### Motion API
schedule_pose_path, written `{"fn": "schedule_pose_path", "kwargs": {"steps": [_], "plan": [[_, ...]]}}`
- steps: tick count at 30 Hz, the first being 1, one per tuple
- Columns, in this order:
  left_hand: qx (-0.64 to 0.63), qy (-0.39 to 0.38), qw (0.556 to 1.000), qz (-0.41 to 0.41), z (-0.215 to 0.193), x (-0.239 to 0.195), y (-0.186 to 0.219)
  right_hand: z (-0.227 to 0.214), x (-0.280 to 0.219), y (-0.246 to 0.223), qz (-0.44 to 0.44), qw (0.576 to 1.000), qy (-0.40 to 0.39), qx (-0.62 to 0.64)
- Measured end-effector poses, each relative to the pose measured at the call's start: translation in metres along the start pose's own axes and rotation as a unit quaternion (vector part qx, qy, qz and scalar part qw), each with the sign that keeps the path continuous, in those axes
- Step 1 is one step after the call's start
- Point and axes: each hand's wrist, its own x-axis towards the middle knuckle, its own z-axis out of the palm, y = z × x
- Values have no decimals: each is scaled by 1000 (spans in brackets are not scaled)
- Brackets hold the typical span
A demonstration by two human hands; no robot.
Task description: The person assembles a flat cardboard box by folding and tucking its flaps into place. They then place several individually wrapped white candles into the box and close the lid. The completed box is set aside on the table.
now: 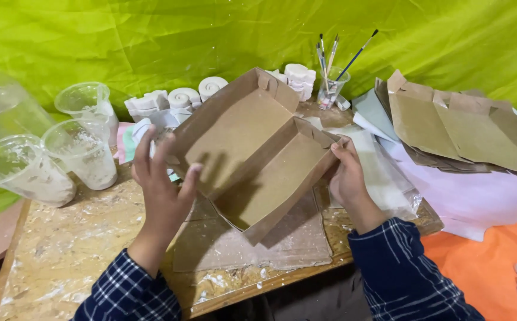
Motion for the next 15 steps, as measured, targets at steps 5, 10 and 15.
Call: {"fn": "schedule_pose_path", "kwargs": {"steps": [5,10,15], "plan": [[-225,27,919,-324,3,1,19,-5,6,18,-1,1000,-20,13],[-392,155,774,-472,15,-8,4,17,-2,7,29,999,37,17],[-437,131,754,-473,-1,9,44,78,-32,-42,27,995,87,-37]]}}
